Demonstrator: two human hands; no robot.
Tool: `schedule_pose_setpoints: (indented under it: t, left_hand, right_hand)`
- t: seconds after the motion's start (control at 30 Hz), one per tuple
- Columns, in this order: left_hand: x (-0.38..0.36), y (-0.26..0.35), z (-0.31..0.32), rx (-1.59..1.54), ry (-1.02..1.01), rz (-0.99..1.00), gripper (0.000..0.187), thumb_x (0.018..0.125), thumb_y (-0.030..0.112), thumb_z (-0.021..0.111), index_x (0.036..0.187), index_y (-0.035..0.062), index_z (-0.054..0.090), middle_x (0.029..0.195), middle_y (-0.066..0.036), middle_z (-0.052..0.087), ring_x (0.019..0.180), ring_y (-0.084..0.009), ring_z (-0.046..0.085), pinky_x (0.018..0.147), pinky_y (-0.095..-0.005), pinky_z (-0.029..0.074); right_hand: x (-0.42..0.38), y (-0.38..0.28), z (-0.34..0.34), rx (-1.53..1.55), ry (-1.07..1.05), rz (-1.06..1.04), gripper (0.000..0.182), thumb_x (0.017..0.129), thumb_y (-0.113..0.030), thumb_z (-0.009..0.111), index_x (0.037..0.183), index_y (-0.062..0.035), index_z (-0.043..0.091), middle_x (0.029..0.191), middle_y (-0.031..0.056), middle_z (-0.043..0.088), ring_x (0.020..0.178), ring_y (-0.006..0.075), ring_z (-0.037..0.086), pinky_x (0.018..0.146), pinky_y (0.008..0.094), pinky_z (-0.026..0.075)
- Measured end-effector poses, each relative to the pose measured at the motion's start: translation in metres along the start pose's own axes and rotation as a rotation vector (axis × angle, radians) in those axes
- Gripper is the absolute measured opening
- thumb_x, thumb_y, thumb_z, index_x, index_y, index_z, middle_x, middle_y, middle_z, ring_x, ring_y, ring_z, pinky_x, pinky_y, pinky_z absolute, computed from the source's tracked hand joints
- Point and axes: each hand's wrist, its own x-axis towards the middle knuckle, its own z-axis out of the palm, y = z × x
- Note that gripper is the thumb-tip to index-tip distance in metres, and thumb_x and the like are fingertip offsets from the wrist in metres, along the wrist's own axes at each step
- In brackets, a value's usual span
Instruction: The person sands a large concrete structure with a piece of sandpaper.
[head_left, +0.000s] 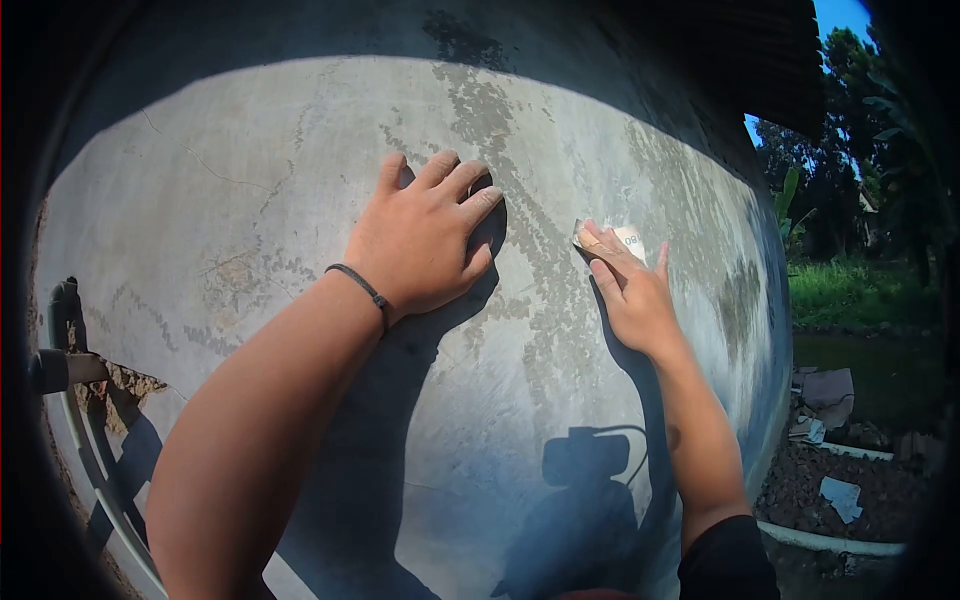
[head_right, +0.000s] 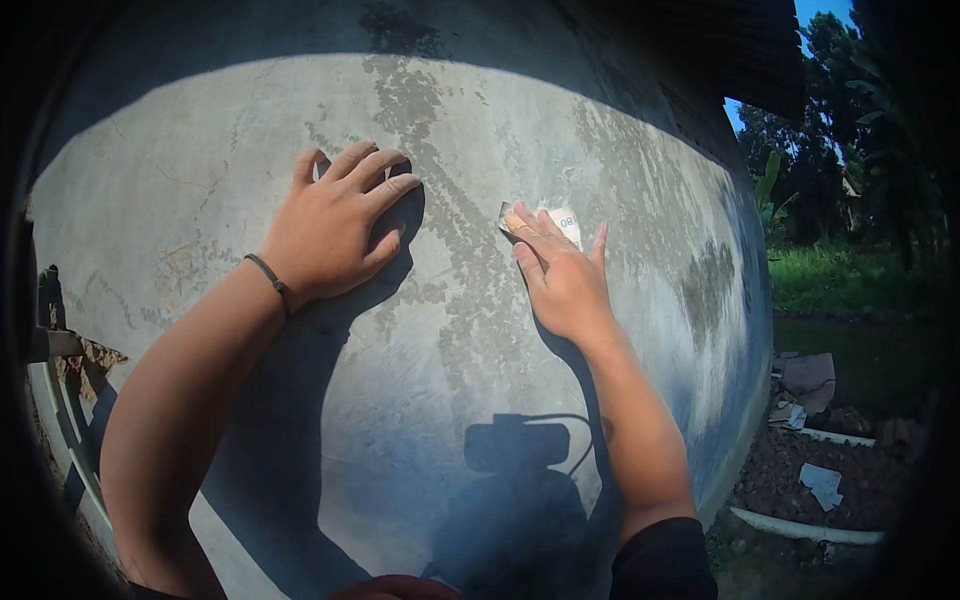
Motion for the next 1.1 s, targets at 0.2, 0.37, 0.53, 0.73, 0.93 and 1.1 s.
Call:
schedule_pose_setpoints:
  t: [0.2, 0.37, 0.53, 0.73, 0.93, 1.1]
  left_hand:
    - [-0.007, 0.003, -0.001, 0.0, -0.01, -0.037, 0.049, 0.081, 0.031, 0.059, 0.128, 0.0184, 0.054, 0.137, -0.003, 0.046, 0.131, -0.0209, 0.037, 0.104, -0.0522, 0.026]
    - [-0.012, -0.005, -0.016, 0.019, -0.025, 0.01, 0.049, 0.081, 0.029, 0.059, 0.129, 0.019, 0.053, 0.139, -0.002, 0.046, 0.131, -0.0209, 0.038, 0.106, -0.0532, 0.025]
    - [-0.005, -0.015, -0.024, 0.015, -0.075, -0.045, 0.049, 0.082, 0.03, 0.058, 0.13, 0.0193, 0.053, 0.138, -0.003, 0.046, 0.132, -0.0217, 0.037, 0.106, -0.0538, 0.024]
    - [-0.01, -0.016, -0.008, -0.008, 0.009, -0.043, 0.051, 0.081, 0.031, 0.058, 0.13, 0.0197, 0.051, 0.139, -0.003, 0.045, 0.132, -0.0222, 0.037, 0.106, -0.0534, 0.025]
    - [-0.01, -0.015, -0.005, -0.004, 0.053, -0.057, 0.048, 0.08, 0.03, 0.058, 0.127, 0.0187, 0.054, 0.137, -0.004, 0.047, 0.131, -0.0208, 0.038, 0.105, -0.0523, 0.026]
    - [-0.012, -0.014, -0.005, 0.026, 0.085, -0.058, 0.048, 0.08, 0.031, 0.058, 0.126, 0.0182, 0.054, 0.135, -0.004, 0.048, 0.13, -0.021, 0.039, 0.104, -0.051, 0.027]
  right_hand:
    - [0.15, -0.029, -0.026, -0.133, -0.037, 0.166, 0.04, 0.1, -0.035, 0.034, 0.137, -0.0266, 0.047, 0.142, -0.0014, 0.046, 0.133, 0.0236, 0.04, 0.11, 0.0635, 0.001]
    - [0.011, -0.014, 0.006, -0.099, 0.06, -0.046, 0.04, 0.099, -0.036, 0.035, 0.137, -0.0285, 0.046, 0.145, -0.0061, 0.041, 0.135, 0.0209, 0.038, 0.11, 0.0648, 0.0]
    - [0.062, -0.015, 0.005, -0.047, 0.069, 0.025, 0.041, 0.1, -0.033, 0.033, 0.14, -0.0254, 0.043, 0.146, -0.0054, 0.04, 0.135, 0.0238, 0.038, 0.11, 0.0645, 0.0]
    - [0.094, -0.005, 0.005, -0.025, 0.095, 0.046, 0.041, 0.1, -0.033, 0.034, 0.139, -0.026, 0.044, 0.147, -0.0042, 0.039, 0.135, 0.0237, 0.037, 0.111, 0.0622, -0.001]
    - [-0.007, -0.004, 0.005, -0.045, -0.001, -0.002, 0.041, 0.099, -0.031, 0.038, 0.139, -0.0285, 0.044, 0.145, -0.0055, 0.042, 0.135, 0.0235, 0.039, 0.111, 0.0619, -0.002]
    - [0.13, -0.017, -0.009, -0.041, 0.064, 0.063, 0.041, 0.099, -0.033, 0.036, 0.138, -0.0249, 0.046, 0.145, -0.004, 0.042, 0.133, 0.0252, 0.04, 0.111, 0.0629, 0.0]
